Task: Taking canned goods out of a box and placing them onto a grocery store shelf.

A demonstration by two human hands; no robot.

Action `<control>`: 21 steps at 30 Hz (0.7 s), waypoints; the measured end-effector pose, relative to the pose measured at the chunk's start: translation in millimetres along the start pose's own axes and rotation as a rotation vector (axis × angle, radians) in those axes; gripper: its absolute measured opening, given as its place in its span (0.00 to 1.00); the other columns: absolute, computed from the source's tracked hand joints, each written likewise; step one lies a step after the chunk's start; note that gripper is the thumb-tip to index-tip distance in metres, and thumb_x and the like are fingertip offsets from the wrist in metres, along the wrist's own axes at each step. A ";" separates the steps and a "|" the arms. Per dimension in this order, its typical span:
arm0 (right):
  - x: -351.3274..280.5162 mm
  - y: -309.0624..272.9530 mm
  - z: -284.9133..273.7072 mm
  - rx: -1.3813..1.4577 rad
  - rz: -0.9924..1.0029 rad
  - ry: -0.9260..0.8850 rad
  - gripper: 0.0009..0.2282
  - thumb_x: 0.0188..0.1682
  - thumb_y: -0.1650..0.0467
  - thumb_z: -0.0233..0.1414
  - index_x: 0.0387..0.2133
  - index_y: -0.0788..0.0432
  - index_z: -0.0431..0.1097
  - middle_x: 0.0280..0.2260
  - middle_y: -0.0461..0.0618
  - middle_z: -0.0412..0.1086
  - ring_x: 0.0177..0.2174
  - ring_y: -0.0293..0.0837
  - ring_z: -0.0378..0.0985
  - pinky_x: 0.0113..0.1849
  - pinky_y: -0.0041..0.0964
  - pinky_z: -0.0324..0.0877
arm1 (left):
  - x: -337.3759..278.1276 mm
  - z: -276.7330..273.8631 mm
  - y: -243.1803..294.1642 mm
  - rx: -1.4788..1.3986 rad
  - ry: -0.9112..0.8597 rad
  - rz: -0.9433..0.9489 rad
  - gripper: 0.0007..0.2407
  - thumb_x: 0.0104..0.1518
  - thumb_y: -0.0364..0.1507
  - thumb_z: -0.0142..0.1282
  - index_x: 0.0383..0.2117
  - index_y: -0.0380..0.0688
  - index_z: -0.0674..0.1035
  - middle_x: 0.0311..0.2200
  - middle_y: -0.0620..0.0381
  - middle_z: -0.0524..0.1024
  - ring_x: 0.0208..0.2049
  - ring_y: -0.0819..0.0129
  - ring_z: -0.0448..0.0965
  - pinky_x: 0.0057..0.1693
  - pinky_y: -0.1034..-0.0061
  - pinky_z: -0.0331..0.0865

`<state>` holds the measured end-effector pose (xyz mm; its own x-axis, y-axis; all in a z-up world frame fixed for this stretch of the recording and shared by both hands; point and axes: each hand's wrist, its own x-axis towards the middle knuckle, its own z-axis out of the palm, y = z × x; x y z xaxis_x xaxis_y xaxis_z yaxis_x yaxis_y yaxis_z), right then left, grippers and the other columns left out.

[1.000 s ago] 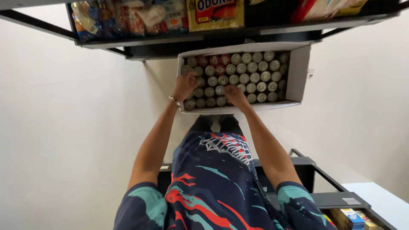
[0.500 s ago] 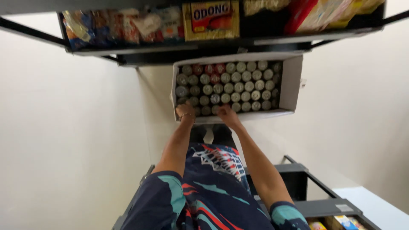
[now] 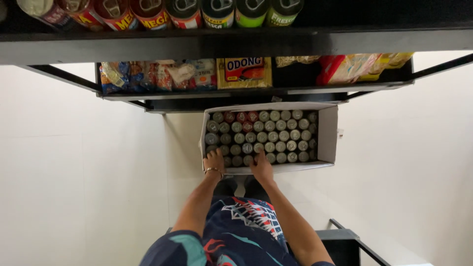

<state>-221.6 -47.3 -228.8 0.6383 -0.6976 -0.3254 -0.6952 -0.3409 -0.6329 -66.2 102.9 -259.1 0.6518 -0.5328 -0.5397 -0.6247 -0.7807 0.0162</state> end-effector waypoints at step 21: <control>28.7 -243.7 -299.3 0.146 -0.595 0.254 0.30 0.43 0.72 0.64 0.60 0.57 0.60 0.53 0.58 0.70 0.49 0.57 0.78 0.44 0.47 0.76 | -107.9 -409.3 71.5 -0.806 0.883 0.786 0.26 0.58 0.32 0.63 0.61 0.39 0.68 0.55 0.40 0.71 0.53 0.41 0.75 0.56 0.55 0.75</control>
